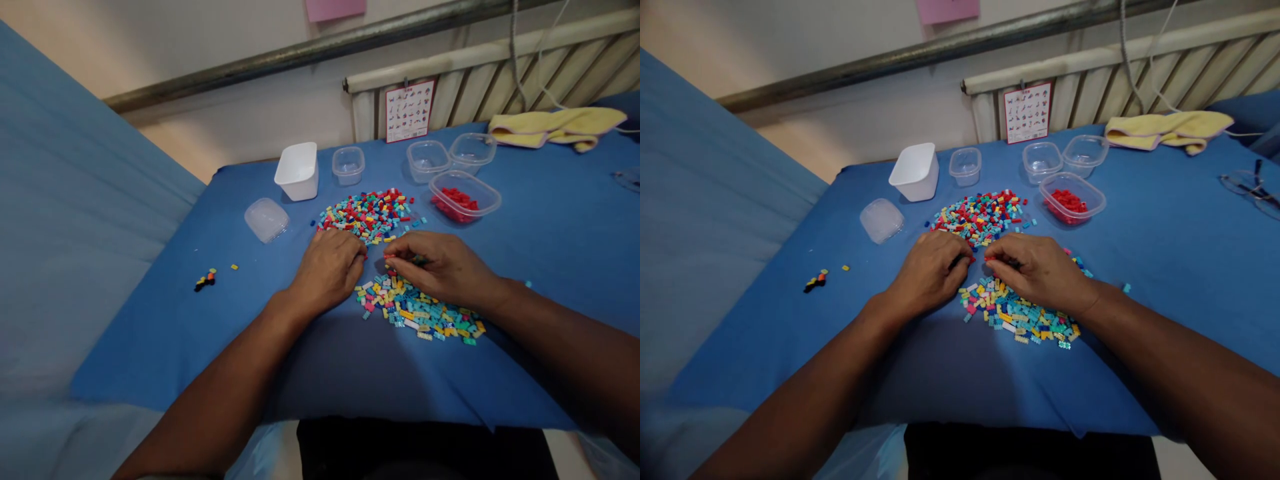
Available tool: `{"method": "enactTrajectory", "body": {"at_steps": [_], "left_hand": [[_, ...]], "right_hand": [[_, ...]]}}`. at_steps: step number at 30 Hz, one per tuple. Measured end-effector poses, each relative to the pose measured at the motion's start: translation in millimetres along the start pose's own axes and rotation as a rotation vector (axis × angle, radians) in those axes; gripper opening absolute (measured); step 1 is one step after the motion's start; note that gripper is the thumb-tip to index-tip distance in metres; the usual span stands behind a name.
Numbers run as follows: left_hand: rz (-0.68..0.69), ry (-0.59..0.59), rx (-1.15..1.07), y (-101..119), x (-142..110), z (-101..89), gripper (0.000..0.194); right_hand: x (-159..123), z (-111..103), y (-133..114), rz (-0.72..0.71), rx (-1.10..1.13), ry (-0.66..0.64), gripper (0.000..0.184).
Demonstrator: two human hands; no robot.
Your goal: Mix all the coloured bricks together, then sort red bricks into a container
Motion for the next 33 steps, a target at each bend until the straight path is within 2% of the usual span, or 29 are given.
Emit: {"method": "enactTrajectory", "body": {"at_steps": [6, 12, 18, 20, 24, 27, 31, 33], "left_hand": [[0.056, -0.066, 0.059, 5, 1, 3.4, 0.021], [-0.002, -0.095, 0.030, 10, 3, 2.5, 0.014], [-0.057, -0.044, -0.050, 9, 3, 3.0, 0.014], [-0.113, 0.016, -0.195, 9, 2, 2.1, 0.013], [-0.300, 0.130, -0.712, 10, 2, 4.7, 0.007], [-0.417, 0.142, -1.004, 12, 2, 11.2, 0.016], [-0.481, 0.075, -1.153, 15, 2, 18.2, 0.021], [-0.493, 0.077, -1.172, 16, 3, 19.1, 0.020]], "right_hand": [[-1, 2, 1, -0.028, -0.014, 0.005, 0.008], [-1, 4, 4, -0.031, -0.026, -0.009, 0.006], [-1, 3, 4, -0.041, -0.035, -0.013, 0.008], [-1, 3, 3, -0.053, -0.047, -0.024, 0.010], [-2, 5, -1, -0.088, -0.071, -0.042, 0.011], [-3, 5, -3, -0.098, -0.069, -0.028, 0.011], [-2, 3, -5, -0.056, -0.043, -0.014, 0.006], [-2, 3, -4, -0.027, -0.031, -0.014, 0.005]]}}
Point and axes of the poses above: each hand's wrist, its own x-axis towards the middle knuckle, its own z-axis out of the palm, y = z × x, the point moved 3 cm from there along x, towards the middle knuckle, and after that the axes turned 4 degrees about y, right-handed, at the moved point
